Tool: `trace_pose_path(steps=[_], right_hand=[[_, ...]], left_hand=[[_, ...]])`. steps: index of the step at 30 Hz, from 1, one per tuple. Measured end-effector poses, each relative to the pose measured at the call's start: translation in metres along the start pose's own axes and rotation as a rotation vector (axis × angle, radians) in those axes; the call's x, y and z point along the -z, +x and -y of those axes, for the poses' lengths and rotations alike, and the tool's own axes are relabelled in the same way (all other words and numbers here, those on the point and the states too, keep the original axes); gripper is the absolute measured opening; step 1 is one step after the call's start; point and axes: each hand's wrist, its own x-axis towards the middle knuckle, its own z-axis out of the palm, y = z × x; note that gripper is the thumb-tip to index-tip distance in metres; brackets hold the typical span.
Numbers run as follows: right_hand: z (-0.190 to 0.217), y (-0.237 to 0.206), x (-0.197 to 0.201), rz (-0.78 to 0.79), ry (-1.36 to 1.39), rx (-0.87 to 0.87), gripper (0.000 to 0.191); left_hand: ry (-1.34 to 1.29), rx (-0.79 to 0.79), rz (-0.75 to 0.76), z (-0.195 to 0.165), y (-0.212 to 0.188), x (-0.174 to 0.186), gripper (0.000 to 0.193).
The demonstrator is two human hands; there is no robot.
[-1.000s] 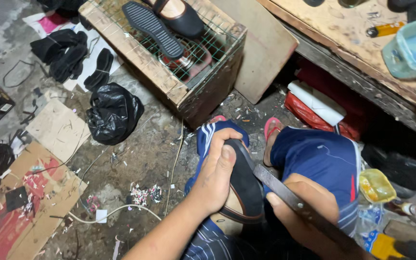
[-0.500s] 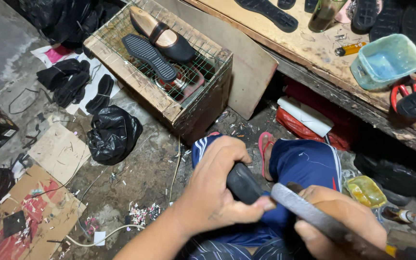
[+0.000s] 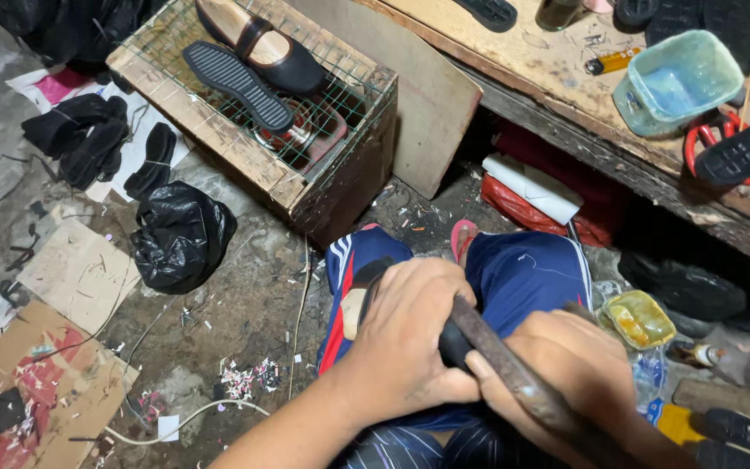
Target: The person sits on the floor and fits a black rubber sole onto a shoe upper, pressing and aligning the parts by hand. They then use a hammer and a flat metal tool to tap and press the sole edges against the upper, turning the shoe to work around the sides, and hold up the shoe at the end.
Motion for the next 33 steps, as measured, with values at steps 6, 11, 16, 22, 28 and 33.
trace_pose_path(steps=[6, 11, 16, 22, 28, 33], right_hand=[[-0.021, -0.006, 0.010, -0.071, 0.233, -0.201, 0.051], [-0.048, -0.037, 0.026, -0.044, 0.148, -0.164, 0.043], [-0.064, -0.089, 0.037, 0.076, 0.086, -0.500, 0.026], [-0.077, -0.096, 0.035, 0.046, 0.029, -0.354, 0.025], [-0.068, -0.059, 0.038, 0.150, 0.033, -0.149, 0.022], [-0.063, -0.021, 0.018, 0.108, -0.028, 0.086, 0.019]], left_hand=[[0.077, 0.064, 0.070, 0.007, -0.001, -0.011, 0.084], [0.041, 0.186, 0.283, 0.039, 0.000, -0.038, 0.078], [0.162, 0.144, 0.213, 0.039, -0.019, -0.075, 0.077], [0.225, 0.143, 0.222, 0.038, -0.026, -0.086, 0.078], [0.285, 0.108, 0.197, 0.039, -0.032, -0.091, 0.077], [0.270, 0.117, 0.208, 0.038, -0.032, -0.089, 0.075]])
